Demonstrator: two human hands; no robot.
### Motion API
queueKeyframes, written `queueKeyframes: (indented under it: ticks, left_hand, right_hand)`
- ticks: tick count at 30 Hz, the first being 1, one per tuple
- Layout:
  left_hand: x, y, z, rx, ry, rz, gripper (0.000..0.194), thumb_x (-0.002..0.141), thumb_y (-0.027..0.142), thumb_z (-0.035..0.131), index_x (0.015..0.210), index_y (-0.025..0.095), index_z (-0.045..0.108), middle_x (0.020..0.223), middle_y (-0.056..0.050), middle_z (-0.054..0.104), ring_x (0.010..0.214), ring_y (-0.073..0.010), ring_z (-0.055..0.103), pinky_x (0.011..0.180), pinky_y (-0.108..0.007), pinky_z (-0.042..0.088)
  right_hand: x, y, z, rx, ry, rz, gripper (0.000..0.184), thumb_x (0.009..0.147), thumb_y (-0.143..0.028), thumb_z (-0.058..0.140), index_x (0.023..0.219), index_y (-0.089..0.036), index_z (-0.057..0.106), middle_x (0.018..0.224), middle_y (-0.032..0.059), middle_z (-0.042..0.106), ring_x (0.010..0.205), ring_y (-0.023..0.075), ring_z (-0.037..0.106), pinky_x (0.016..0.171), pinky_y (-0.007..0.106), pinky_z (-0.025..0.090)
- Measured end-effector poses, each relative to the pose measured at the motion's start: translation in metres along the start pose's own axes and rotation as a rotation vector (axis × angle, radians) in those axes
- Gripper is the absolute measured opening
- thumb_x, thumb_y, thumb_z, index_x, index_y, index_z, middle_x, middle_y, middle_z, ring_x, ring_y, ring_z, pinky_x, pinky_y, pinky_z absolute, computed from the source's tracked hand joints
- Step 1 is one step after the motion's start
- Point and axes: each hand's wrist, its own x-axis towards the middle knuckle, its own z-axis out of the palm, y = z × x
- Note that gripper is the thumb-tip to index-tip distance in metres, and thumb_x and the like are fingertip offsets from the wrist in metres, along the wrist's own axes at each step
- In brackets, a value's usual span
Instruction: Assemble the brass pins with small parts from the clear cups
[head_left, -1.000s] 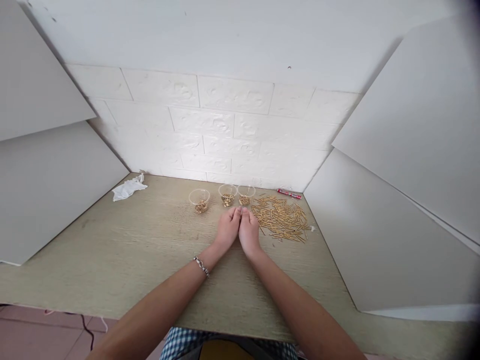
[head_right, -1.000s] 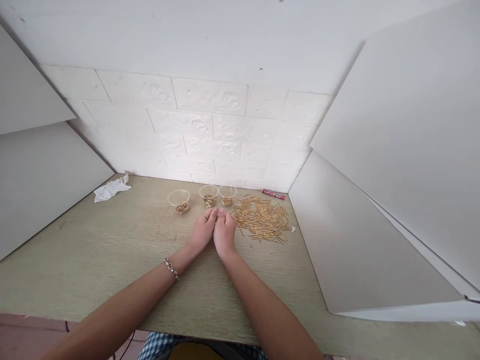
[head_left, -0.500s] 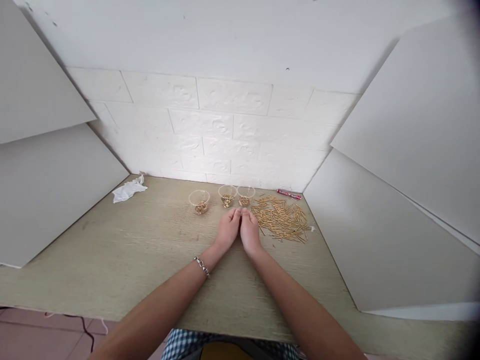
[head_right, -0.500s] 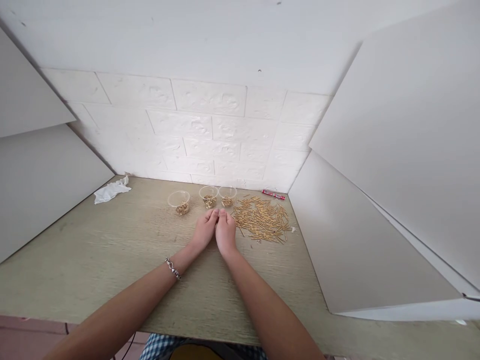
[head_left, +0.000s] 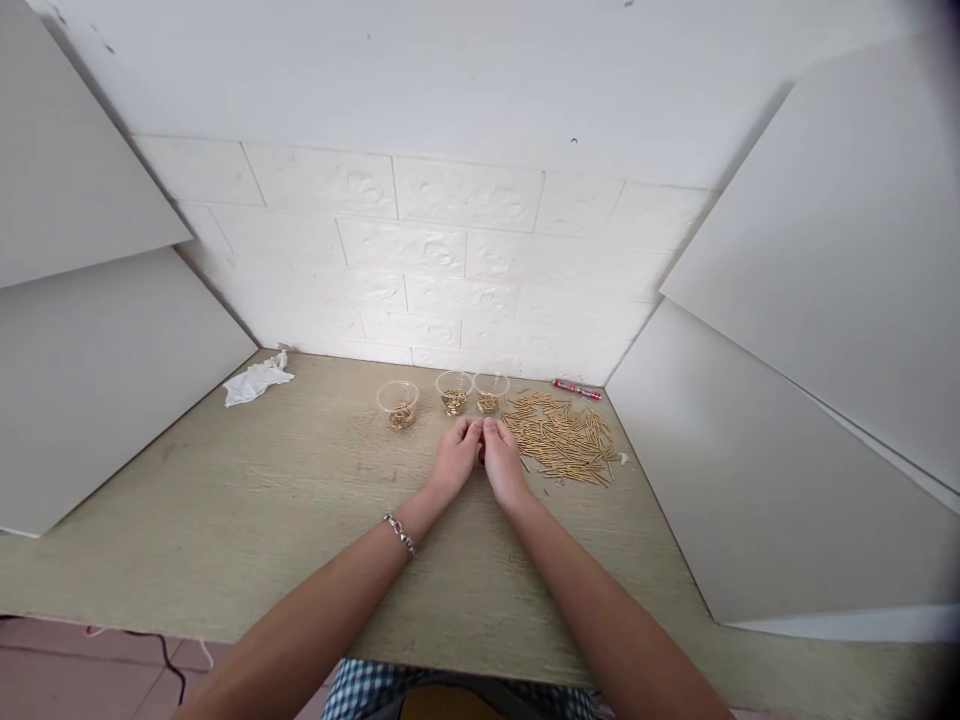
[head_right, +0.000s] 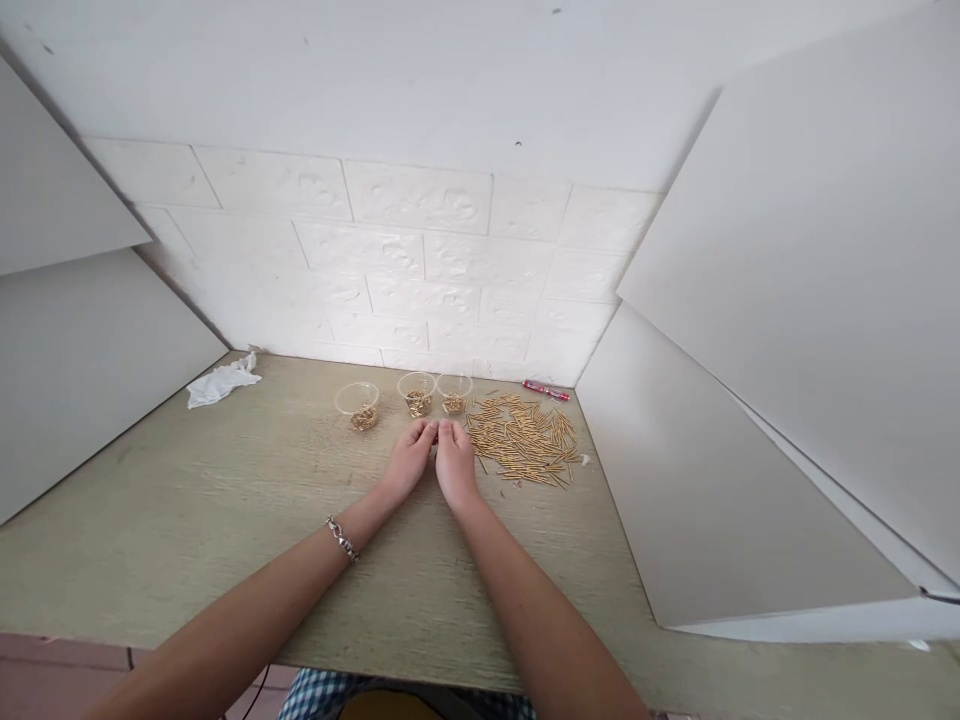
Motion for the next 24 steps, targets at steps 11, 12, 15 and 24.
queueKeyframes:
  ticks: [11, 12, 15, 24]
  left_hand:
    - [0.006, 0.003, -0.013, -0.548, -0.062, -0.267, 0.03, 0.063, 0.04, 0.066, 0.07, 0.013, 0.057, 0.059, 0.003, 0.051, 0.05, -0.0053, 0.04, 0.05, -0.02, 0.033]
    - [0.006, 0.003, -0.014, -0.571, -0.064, -0.277, 0.03, 0.062, 0.041, 0.067, 0.069, 0.013, 0.057, 0.059, 0.002, 0.051, 0.05, -0.0053, 0.041, 0.05, -0.02, 0.033]
    - [0.007, 0.004, -0.016, -0.493, -0.08, -0.256, 0.033, 0.064, 0.044, 0.065, 0.068, 0.013, 0.057, 0.059, 0.002, 0.052, 0.049, -0.0054, 0.04, 0.048, -0.02, 0.031]
    - [0.008, 0.008, -0.014, -0.042, -0.233, -0.078, 0.025, 0.079, 0.034, 0.043, 0.08, 0.013, 0.058, 0.066, 0.001, 0.055, 0.052, -0.0075, 0.043, 0.053, -0.021, 0.036]
  right_hand:
    - [0.005, -0.013, -0.012, -0.016, -0.067, 0.009, 0.019, 0.068, -0.034, 0.059, 0.075, -0.016, 0.061, 0.072, 0.0023, 0.063, 0.064, 0.0147, 0.054, 0.062, 0.027, 0.042]
    - [0.006, -0.013, -0.012, -0.03, -0.071, 0.004, 0.019, 0.068, -0.033, 0.058, 0.076, -0.016, 0.063, 0.073, 0.0029, 0.064, 0.065, 0.0151, 0.055, 0.063, 0.028, 0.042]
    - [0.007, -0.011, -0.014, -0.068, -0.061, -0.035, 0.02, 0.069, -0.032, 0.058, 0.077, -0.016, 0.066, 0.076, 0.0043, 0.065, 0.069, 0.0163, 0.056, 0.066, 0.03, 0.043]
    - [0.009, -0.012, -0.017, -0.056, -0.009, -0.051, 0.023, 0.072, -0.035, 0.054, 0.081, -0.015, 0.063, 0.08, 0.0055, 0.064, 0.069, 0.0158, 0.058, 0.066, 0.03, 0.046]
